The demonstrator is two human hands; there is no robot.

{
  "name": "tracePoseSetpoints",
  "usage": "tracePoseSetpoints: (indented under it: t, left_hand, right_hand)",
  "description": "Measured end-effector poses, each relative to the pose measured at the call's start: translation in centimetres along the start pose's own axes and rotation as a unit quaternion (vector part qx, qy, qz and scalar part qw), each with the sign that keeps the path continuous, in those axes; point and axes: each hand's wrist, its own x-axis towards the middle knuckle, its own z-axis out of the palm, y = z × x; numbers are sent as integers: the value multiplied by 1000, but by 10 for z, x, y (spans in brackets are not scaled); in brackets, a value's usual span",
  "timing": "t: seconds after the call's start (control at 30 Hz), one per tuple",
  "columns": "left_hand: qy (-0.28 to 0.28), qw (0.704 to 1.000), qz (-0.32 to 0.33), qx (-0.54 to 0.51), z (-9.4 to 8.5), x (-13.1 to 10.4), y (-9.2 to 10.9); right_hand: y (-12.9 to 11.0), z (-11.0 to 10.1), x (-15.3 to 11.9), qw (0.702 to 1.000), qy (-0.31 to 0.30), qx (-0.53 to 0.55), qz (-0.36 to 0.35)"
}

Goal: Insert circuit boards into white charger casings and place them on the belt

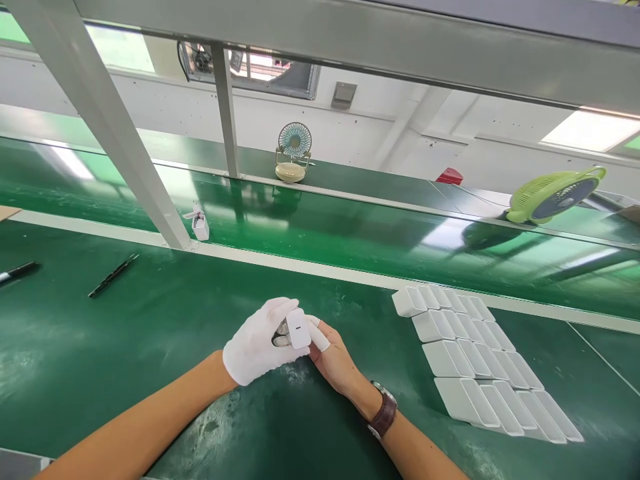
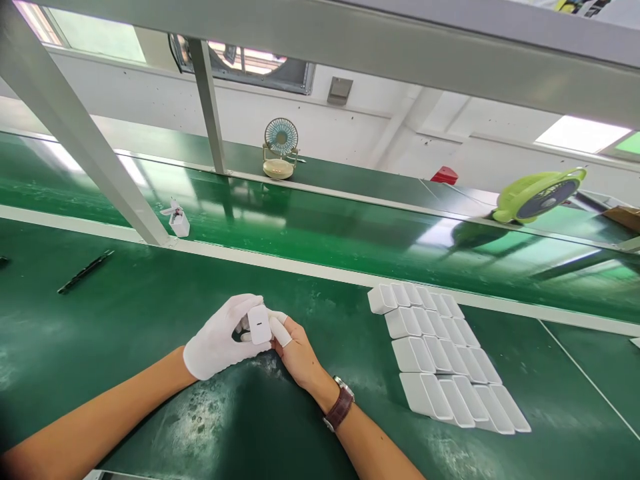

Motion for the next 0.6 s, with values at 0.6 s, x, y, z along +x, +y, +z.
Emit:
tracePoseSetpoints:
  t: [0.6]
  left_hand:
    - [-118,975,-179,-52,-5,13,-12]
  right_hand:
    - [-1,-25,1,760,71,-526,-374]
